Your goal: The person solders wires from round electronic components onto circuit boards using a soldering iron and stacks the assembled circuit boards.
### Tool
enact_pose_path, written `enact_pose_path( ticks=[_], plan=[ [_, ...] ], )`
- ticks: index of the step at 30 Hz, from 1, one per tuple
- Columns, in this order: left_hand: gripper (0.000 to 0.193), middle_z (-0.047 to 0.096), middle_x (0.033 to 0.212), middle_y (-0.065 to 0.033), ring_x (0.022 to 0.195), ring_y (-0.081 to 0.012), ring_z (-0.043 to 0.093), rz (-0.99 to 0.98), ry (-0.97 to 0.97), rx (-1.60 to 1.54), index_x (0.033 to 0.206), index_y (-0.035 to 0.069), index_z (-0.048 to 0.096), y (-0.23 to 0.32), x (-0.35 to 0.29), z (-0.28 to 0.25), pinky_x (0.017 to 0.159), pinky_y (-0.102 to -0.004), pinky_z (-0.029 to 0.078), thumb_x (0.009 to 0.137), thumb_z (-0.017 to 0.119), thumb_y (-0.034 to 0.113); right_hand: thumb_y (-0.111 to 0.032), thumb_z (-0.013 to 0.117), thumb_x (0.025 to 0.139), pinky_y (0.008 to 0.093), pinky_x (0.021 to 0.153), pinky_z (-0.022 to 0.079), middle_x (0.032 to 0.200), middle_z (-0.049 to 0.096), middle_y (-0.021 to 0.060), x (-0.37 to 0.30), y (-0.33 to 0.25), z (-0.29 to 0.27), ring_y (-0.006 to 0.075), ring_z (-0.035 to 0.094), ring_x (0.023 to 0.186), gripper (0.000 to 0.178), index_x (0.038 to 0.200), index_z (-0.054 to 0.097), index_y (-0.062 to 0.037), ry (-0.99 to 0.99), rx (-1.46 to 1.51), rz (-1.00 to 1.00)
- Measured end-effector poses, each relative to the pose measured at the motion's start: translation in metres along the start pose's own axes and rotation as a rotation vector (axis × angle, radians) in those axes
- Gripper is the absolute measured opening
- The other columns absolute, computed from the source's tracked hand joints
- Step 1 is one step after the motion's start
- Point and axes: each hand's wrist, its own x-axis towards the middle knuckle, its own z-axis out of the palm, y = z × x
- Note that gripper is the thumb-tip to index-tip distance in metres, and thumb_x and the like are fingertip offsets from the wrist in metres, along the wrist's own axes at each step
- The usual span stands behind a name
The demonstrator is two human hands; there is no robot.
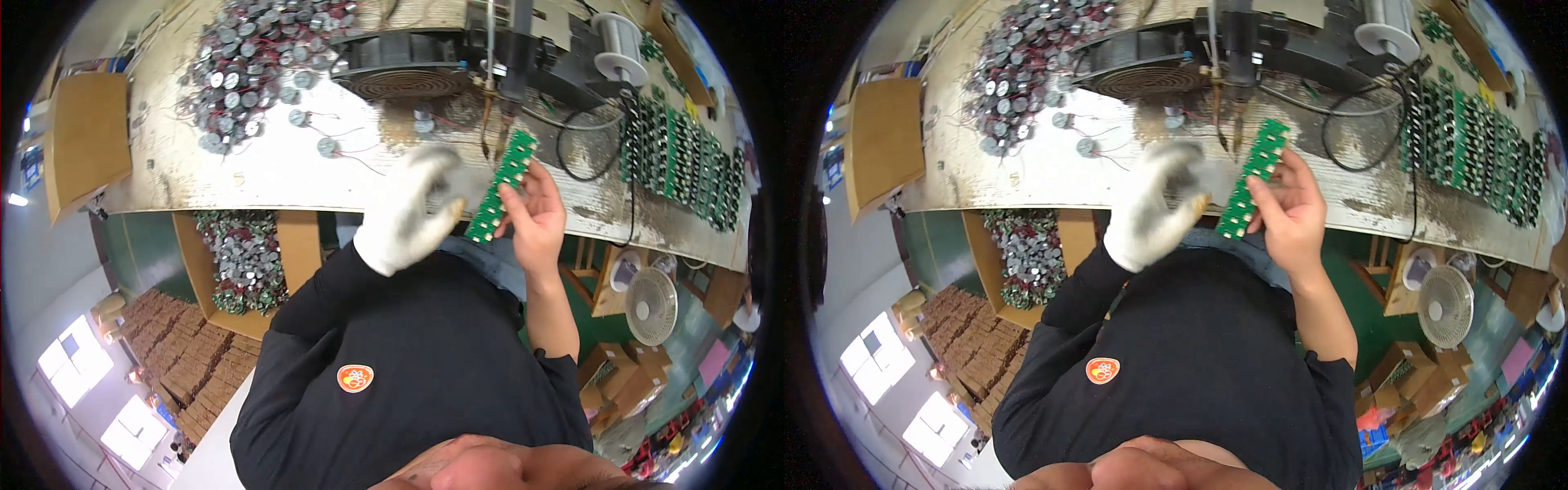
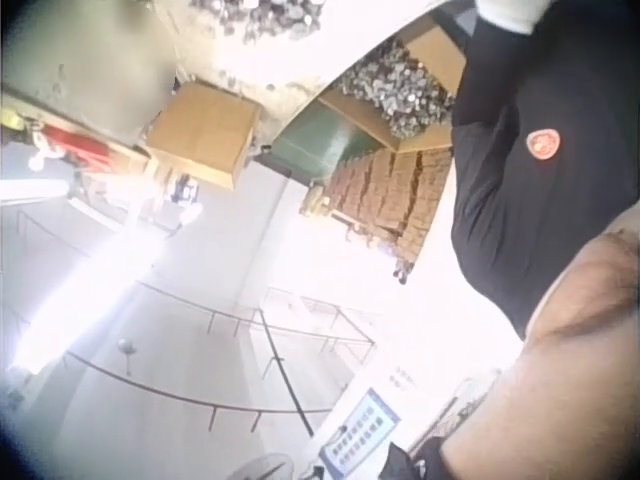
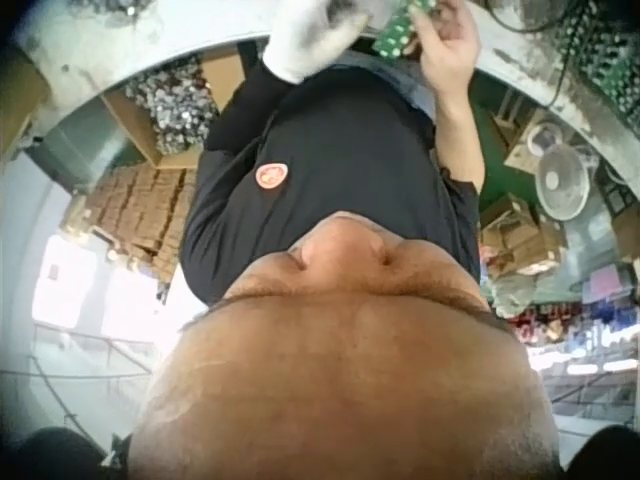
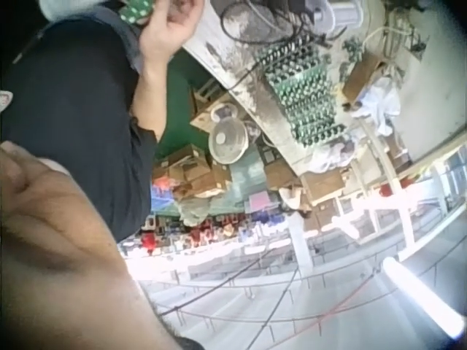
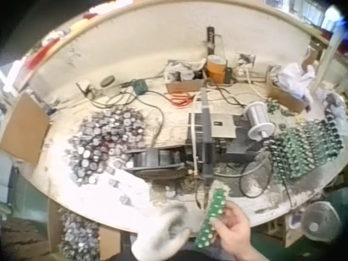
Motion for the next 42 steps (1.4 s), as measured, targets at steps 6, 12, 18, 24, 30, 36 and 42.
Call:
enact_pose_path(
  ticks=[6,12,18,24,30,36,42],
  plan=[
    [0.024,0.067,0.088,-0.0131,0.067,-0.0217,0.065,0.267,0.246,0.165,0.082,0.005,0.061,0.021,-0.034,-0.047,0.060,-0.0304,0.052,0.064,0.076,0.000,0.007,0.063,0.082,0.0193,0.048,0.048,0.112,0.055,0.0146,0.003,-0.004,0.003,0.0095,0.059,0.069,0.059,0.135,0.036,0.0041,-0.075,-0.021,-0.004],
    [0.035,0.063,0.110,-0.0129,0.077,-0.0252,0.064,-0.053,0.020,0.536,0.111,0.005,0.059,-0.025,-0.012,-0.071,0.071,-0.0330,0.051,0.077,0.065,0.002,0.009,0.065,0.079,0.0197,0.050,0.048,0.113,0.053,0.0162,0.003,0.000,0.003,0.0104,0.059,0.071,0.065,0.136,0.034,0.0043,-0.117,-0.034,-0.016],
    [0.021,0.063,0.094,-0.0098,0.079,-0.0286,0.063,0.060,-0.007,0.573,0.102,0.005,0.063,-0.036,-0.004,-0.063,0.069,-0.0349,0.050,0.081,0.062,0.005,0.009,0.065,0.079,0.0197,0.050,0.048,0.112,0.054,0.0151,0.002,-0.001,0.002,0.0100,0.059,0.071,0.064,0.135,0.034,0.0043,-0.122,-0.025,-0.007],
    [0.020,0.060,0.085,-0.0107,0.076,-0.0293,0.061,0.048,-0.023,0.568,0.101,0.006,0.064,-0.028,0.002,-0.055,0.066,-0.0352,0.049,0.081,0.063,0.005,0.009,0.065,0.079,0.0201,0.050,0.049,0.111,0.054,0.0139,0.003,-0.002,0.002,0.0099,0.059,0.070,0.064,0.135,0.035,0.0043,-0.129,-0.018,0.010],
    [0.018,0.059,0.084,-0.0113,0.077,-0.0255,0.060,-0.085,0.005,0.333,0.103,0.003,0.065,-0.032,-0.001,-0.041,0.065,-0.0317,0.048,0.086,0.061,0.008,0.010,0.067,0.078,0.0217,0.052,0.050,0.112,0.052,0.0141,0.003,0.001,-0.001,0.0106,0.059,0.070,0.067,0.136,0.034,0.0033,-0.132,-0.004,0.015],
    [0.028,0.066,0.092,-0.0062,0.066,-0.0070,0.055,-0.617,-0.007,-0.468,0.111,-0.003,0.062,-0.006,-0.003,-0.018,0.058,-0.0200,0.044,0.093,0.060,0.018,0.009,0.068,0.078,0.0230,0.053,0.051,0.111,0.051,0.0171,0.003,-0.001,-0.005,0.0138,0.062,0.072,0.073,0.140,0.030,0.0020,-0.170,-0.017,0.037],
    [0.029,0.062,0.082,-0.0042,0.073,-0.0083,0.055,-0.541,-0.051,-0.464,0.105,-0.003,0.062,-0.002,0.004,-0.004,0.064,-0.0218,0.045,0.093,0.059,0.023,0.006,0.066,0.081,0.0233,0.053,0.051,0.098,0.061,0.0156,0.000,-0.008,-0.004,0.0142,0.063,0.072,0.073,0.142,0.026,0.0007,-0.185,-0.013,0.143]
  ],
)
